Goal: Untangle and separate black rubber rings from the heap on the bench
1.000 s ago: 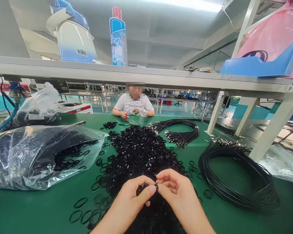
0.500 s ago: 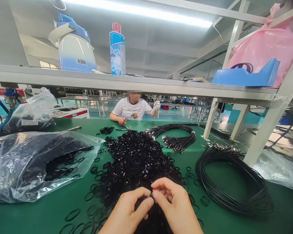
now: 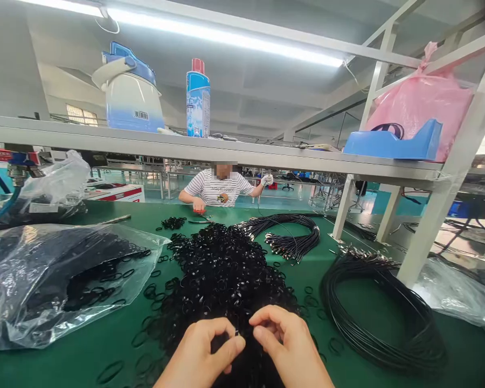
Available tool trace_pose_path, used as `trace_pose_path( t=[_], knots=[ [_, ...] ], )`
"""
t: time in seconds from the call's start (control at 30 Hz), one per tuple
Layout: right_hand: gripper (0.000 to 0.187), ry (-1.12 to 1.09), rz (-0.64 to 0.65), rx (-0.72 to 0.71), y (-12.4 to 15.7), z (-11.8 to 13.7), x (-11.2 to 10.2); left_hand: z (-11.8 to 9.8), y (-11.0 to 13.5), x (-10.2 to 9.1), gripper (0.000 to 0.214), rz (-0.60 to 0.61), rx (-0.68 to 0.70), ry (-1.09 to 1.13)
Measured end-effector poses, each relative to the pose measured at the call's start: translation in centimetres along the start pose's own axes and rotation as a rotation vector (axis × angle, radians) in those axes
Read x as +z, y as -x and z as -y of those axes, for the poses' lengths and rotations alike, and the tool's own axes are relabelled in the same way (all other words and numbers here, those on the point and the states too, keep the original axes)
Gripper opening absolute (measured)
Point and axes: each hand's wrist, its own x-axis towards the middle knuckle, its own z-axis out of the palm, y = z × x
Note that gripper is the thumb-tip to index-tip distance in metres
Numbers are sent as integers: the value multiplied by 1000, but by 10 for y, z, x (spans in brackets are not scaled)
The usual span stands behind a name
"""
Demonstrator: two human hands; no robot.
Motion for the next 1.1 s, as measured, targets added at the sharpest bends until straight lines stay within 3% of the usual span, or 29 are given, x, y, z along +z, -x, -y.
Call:
trace_pose_path(
  t=[0.2,0.4,0.77,1.1],
  knots=[
    [19,-131,32,39,0,3,-3,1,0,0,31,29,35,16],
    [21,-60,7,28,0,-2,-3,6,-1,3,32,62,44,82],
    [23,-108,-26,15,-1,1,-4,1,2,5,29,100,2,-83],
    [27,-4,-50,-36,5,10,-2,5,-5,9,25,122,15,96]
  ],
)
